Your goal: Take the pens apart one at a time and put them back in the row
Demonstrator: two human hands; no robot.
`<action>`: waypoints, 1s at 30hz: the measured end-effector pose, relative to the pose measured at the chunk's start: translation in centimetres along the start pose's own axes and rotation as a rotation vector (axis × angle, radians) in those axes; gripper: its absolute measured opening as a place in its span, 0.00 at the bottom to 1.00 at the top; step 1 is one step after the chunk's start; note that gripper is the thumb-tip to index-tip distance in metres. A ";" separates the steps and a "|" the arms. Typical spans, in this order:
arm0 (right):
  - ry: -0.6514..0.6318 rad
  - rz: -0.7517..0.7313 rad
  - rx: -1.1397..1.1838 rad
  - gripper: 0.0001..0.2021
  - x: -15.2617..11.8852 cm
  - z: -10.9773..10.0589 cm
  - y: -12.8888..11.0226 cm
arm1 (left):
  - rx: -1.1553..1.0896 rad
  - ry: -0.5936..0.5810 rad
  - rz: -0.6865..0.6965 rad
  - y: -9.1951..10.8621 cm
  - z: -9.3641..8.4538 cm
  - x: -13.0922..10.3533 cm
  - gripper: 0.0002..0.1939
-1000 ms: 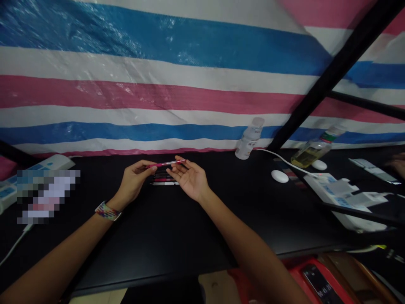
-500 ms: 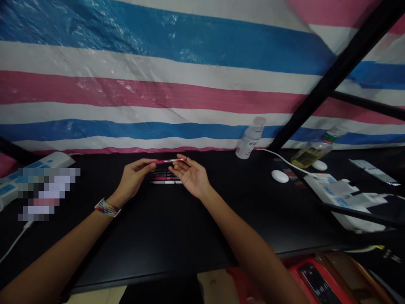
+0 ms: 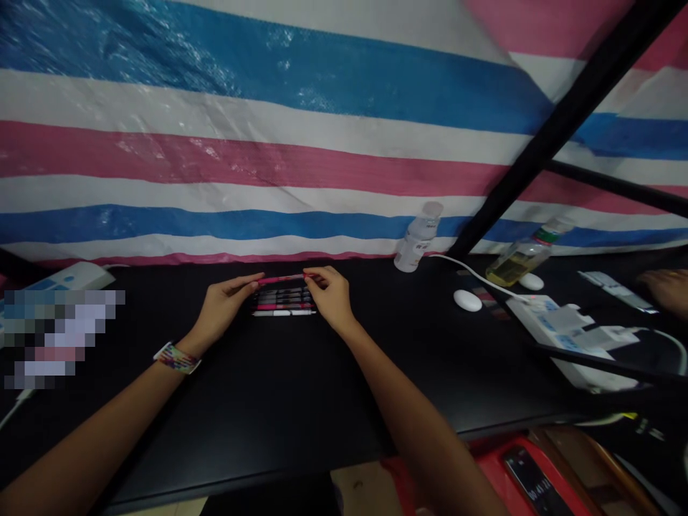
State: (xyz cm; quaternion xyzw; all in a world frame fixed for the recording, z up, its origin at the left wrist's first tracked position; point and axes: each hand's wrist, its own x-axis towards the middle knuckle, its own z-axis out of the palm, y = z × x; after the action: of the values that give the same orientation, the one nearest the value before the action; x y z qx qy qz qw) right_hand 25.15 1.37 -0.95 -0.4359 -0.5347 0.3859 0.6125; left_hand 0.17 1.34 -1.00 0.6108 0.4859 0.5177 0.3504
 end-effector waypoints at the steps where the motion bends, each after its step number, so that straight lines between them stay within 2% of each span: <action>1: -0.026 -0.008 -0.041 0.10 0.1 -0.2 0.3 | 0.024 0.020 -0.002 -0.2 0.0 0.0 0.18; 6: -0.211 -0.128 -0.311 0.22 0.2 -0.8 1.6 | 0.222 0.102 0.050 -0.9 -0.1 0.1 0.12; 11: -0.311 -0.211 -0.622 0.25 -0.1 -0.8 2.0 | 0.489 0.022 0.093 -0.7 -0.2 0.1 0.13; 14: -0.341 -0.237 -0.720 0.23 -0.2 -0.8 1.9 | 0.542 0.001 0.082 -0.6 -0.2 0.2 0.15; 25: -0.340 -0.274 -0.743 0.19 -0.6 -0.7 2.0 | 0.551 -0.004 0.108 -1.6 -0.1 0.4 0.18; 28: -0.318 -0.262 -0.714 0.18 -0.5 -0.7 2.0 | 0.535 0.008 0.107 -1.3 0.1 0.3 0.19; 30: -0.278 -0.240 -0.657 0.18 -0.4 -0.6 2.2 | 0.445 0.014 0.115 -0.8 0.3 0.1 0.20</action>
State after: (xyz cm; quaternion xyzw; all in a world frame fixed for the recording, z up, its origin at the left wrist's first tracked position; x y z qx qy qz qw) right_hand 25.72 1.65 -3.17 -0.4868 -0.7553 0.1748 0.4025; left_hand 0.26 1.68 -1.73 0.6962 0.5550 0.4209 0.1736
